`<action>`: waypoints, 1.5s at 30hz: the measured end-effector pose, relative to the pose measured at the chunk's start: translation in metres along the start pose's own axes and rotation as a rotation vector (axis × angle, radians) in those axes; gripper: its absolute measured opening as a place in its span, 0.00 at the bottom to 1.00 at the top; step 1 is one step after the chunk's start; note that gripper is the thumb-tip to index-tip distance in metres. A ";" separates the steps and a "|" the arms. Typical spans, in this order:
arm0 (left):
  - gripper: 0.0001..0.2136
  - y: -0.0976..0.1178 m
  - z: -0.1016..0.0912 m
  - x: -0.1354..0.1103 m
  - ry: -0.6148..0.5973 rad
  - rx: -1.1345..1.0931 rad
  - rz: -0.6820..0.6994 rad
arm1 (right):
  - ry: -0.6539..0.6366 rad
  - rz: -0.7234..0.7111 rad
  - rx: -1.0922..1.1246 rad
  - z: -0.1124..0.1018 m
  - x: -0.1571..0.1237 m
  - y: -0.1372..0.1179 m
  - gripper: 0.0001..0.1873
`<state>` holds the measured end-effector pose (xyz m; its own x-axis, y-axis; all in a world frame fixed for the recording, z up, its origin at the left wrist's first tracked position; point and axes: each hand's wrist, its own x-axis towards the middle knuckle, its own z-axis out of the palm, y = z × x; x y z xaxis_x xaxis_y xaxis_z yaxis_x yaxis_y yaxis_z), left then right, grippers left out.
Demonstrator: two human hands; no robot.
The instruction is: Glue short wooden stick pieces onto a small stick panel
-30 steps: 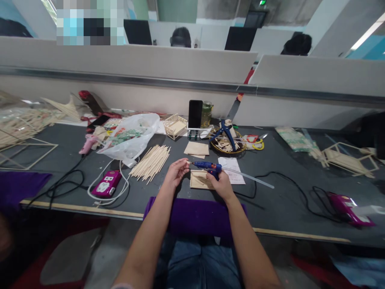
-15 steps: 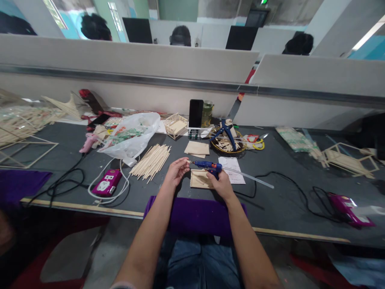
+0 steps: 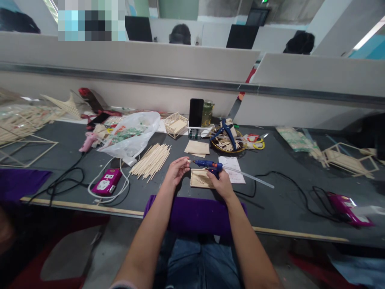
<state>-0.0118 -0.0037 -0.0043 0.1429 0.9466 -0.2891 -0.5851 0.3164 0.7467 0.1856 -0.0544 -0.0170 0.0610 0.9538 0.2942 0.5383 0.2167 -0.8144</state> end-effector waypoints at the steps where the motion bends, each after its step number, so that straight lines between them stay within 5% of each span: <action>1: 0.07 0.000 0.000 0.000 -0.003 0.002 -0.001 | 0.003 -0.004 0.003 0.000 0.000 0.000 0.19; 45: 0.07 0.002 0.003 -0.002 0.008 -0.006 -0.006 | 0.020 -0.006 0.032 0.001 -0.001 0.001 0.20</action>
<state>-0.0111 -0.0048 -0.0006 0.1396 0.9441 -0.2985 -0.5887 0.3215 0.7417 0.1857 -0.0549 -0.0184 0.0749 0.9480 0.3094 0.5119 0.2297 -0.8278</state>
